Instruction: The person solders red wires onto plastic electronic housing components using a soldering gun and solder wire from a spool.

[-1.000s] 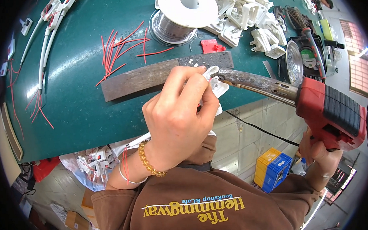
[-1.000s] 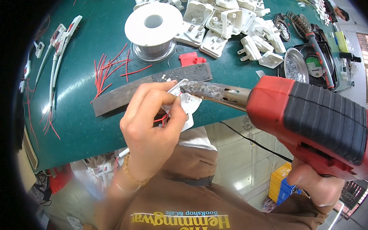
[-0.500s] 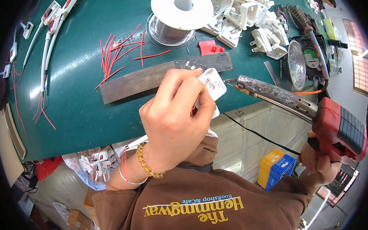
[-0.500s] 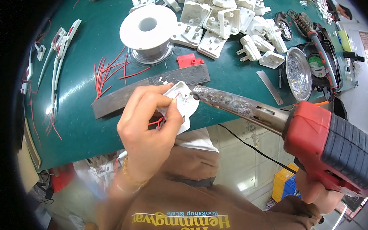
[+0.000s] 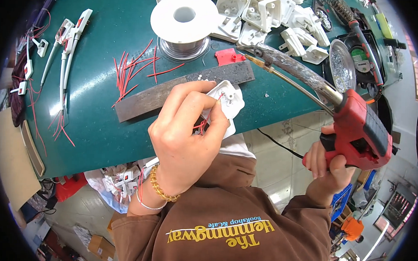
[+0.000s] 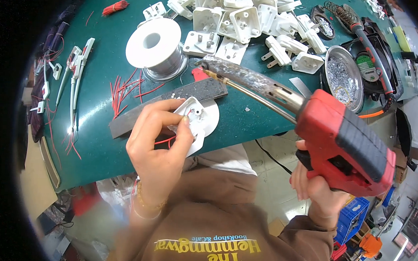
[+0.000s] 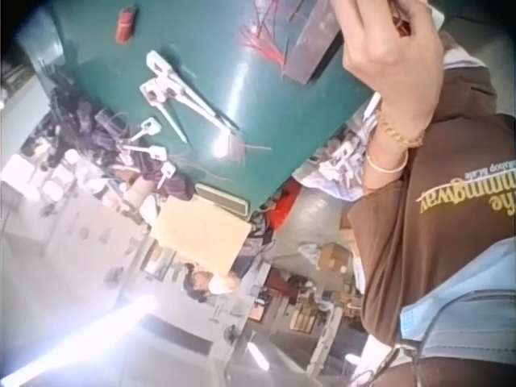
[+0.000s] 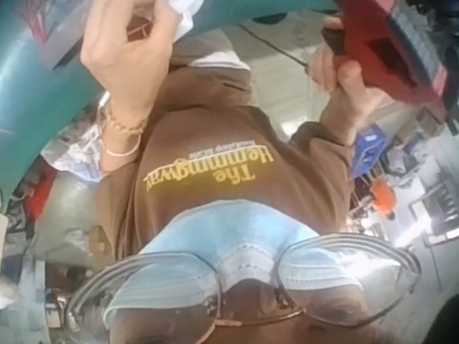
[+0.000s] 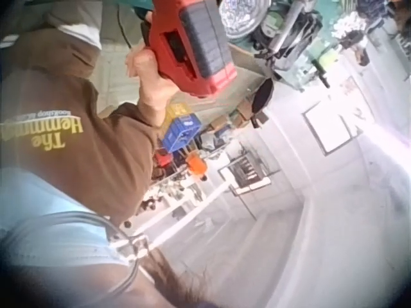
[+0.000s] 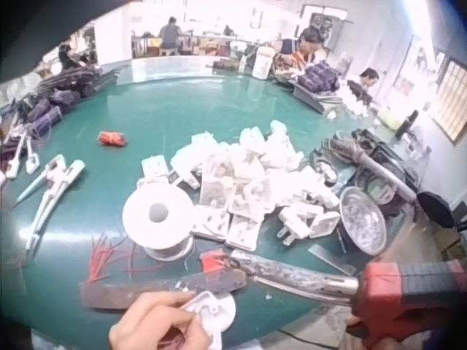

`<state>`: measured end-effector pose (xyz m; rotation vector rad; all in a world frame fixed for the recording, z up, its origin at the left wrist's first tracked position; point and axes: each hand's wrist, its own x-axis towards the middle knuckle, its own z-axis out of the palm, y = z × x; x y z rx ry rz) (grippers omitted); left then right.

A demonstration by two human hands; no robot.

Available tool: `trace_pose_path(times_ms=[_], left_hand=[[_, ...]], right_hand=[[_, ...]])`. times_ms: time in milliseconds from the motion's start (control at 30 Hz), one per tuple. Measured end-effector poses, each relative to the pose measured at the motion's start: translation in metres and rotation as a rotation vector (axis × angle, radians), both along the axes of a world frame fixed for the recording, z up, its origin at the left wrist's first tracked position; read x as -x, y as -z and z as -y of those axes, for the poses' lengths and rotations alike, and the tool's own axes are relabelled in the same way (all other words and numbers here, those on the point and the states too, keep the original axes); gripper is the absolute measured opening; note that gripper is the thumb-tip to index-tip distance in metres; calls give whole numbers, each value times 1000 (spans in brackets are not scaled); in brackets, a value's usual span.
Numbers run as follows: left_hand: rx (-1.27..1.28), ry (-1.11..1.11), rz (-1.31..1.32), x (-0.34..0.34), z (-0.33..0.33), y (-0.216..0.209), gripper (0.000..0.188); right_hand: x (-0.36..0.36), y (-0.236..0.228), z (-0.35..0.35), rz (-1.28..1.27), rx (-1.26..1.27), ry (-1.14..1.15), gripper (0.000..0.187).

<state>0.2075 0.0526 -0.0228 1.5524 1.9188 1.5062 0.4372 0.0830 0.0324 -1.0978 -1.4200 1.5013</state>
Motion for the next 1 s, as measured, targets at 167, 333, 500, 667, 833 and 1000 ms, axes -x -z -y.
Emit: trace_pose_path(times_ms=[167, 333, 500, 667, 833, 1000], left_hand=[[65, -27, -17, 0, 2, -7, 12], [151, 57, 31, 12, 19, -16, 30], [228, 325, 298, 46, 36, -14, 41], [208, 315, 487, 33, 27, -17, 12], [197, 226, 360, 18, 11, -15, 9], [124, 102, 169, 7, 5, -9, 10]], right_hand=[[5, 11, 1, -96, -39, -29, 69], [-2, 17, 1, -123, -80, -52, 66], [-7, 17, 11, -163, 12, 59, 75], [-8, 22, 10, -190, -39, -67, 64], [-10, 20, 18, -186, -39, -60, 63], [-15, 14, 28, -163, -12, -34, 65]])
